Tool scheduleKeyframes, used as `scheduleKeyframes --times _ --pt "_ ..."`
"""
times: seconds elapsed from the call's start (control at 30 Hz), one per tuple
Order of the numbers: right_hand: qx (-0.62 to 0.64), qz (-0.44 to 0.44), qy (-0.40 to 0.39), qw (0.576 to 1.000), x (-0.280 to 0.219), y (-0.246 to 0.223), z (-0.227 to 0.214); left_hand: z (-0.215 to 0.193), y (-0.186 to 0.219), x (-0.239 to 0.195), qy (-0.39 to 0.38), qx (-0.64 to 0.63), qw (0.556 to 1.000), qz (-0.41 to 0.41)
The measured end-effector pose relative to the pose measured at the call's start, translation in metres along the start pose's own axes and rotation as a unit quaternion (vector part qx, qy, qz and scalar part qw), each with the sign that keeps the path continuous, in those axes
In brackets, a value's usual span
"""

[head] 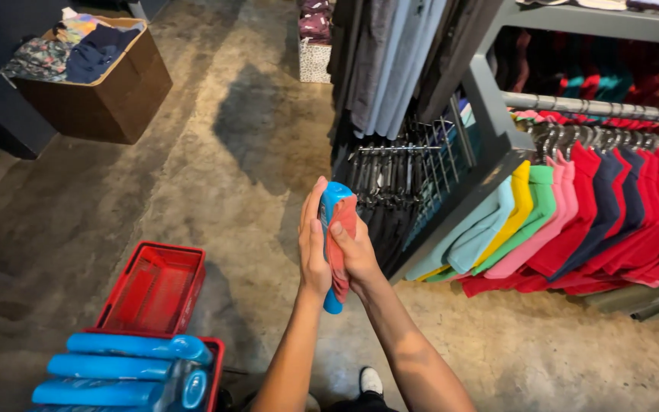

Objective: Wiping shampoo bottles with a cloth and placing them neatly on a grocery store shelf.

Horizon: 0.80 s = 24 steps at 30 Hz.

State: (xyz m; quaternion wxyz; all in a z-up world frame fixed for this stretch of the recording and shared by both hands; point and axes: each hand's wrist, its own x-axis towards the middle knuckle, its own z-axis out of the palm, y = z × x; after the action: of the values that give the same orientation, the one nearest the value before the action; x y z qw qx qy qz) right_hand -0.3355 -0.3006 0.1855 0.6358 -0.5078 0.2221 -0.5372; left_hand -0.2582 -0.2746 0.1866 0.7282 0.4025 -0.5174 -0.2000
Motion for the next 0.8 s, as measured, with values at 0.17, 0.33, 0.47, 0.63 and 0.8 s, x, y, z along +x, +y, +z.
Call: scheduleKeyframes --times 0.17,0.33,0.47,0.63,0.8 --pt "0.017 0.077 0.003 0.997 -0.007 0.004 0.027 -0.028 -0.006 -0.01 0.016 0.048 0.998 -0.032" --pt "0.017 0.081 -0.031 0.996 0.011 0.039 0.041 -0.055 -0.007 -0.016 0.058 0.089 0.993 -0.048" --pt "-0.011 0.085 -0.049 0.995 0.023 0.063 0.057 -0.08 0.002 -0.014 0.075 0.154 0.984 -0.049" --pt "-0.025 0.152 -0.04 0.987 0.04 0.093 0.096 -0.111 0.019 -0.017 0.113 0.256 0.956 -0.086" --pt "0.09 0.163 0.0 0.983 0.068 0.081 0.165 -0.152 -0.014 -0.063 0.153 0.328 0.873 -0.328"
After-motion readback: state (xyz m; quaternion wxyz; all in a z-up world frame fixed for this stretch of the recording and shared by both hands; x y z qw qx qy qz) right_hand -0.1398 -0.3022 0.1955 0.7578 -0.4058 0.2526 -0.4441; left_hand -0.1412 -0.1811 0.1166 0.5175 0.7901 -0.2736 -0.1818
